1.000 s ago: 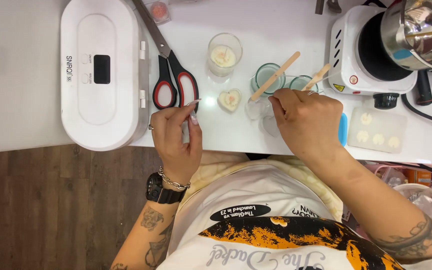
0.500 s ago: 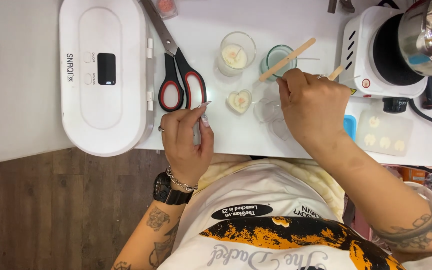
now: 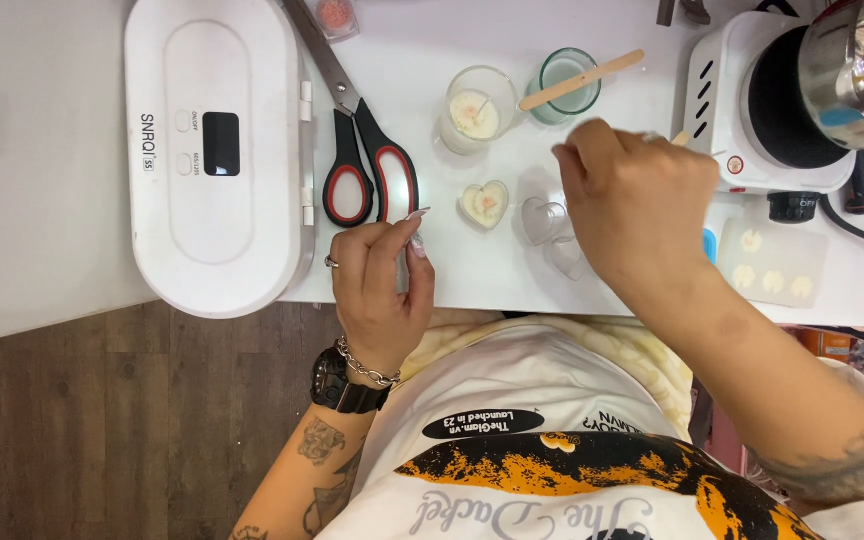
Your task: Preparing and pouring wax into heart-shaped molds and jars to create candles.
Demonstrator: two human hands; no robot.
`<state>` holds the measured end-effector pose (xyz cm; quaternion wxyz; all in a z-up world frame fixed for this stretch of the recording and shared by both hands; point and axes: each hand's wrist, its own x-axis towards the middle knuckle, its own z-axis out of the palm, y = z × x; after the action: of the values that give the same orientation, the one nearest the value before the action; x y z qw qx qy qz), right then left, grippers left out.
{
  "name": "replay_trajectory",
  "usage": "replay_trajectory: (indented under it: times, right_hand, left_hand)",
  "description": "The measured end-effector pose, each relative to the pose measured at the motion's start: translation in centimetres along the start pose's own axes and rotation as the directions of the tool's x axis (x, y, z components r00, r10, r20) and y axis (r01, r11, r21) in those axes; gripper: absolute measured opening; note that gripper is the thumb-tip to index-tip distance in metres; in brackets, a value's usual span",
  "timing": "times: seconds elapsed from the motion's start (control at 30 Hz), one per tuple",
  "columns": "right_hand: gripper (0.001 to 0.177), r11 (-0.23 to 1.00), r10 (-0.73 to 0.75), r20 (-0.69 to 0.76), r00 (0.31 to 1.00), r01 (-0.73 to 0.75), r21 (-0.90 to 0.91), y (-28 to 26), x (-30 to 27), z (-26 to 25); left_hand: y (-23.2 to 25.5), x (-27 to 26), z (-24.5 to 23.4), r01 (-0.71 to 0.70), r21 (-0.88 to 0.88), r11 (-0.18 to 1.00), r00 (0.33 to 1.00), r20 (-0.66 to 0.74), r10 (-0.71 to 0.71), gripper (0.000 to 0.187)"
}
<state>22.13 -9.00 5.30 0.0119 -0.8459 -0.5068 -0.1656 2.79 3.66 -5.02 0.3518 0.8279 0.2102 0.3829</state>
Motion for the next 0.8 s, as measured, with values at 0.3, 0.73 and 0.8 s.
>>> replay_trajectory:
  times: [0.3, 0.73, 0.8]
  right_hand:
    - [0.013, 0.830, 0.482, 0.198, 0.853, -0.517, 0.210, 3.5, -5.9, -6.9]
    - [0.044, 0.916, 0.311, 0.224, 0.924, -0.354, 0.187, 5.3, -6.3, -2.1]
    - [0.046, 0.915, 0.311, 0.241, 0.920, -0.358, 0.185, 5.4, -6.2, -2.0]
  left_hand:
    - [0.3, 0.2, 0.2, -0.024, 0.046, 0.999, 1.000, 0.001, 0.024, 0.032]
    - [0.3, 0.1, 0.5, -0.043, 0.120, 0.992, 0.999, 0.011, 0.042, 0.029]
    - [0.2, 0.0, 0.5, -0.042, 0.118, 0.992, 0.999, 0.018, 0.040, 0.029]
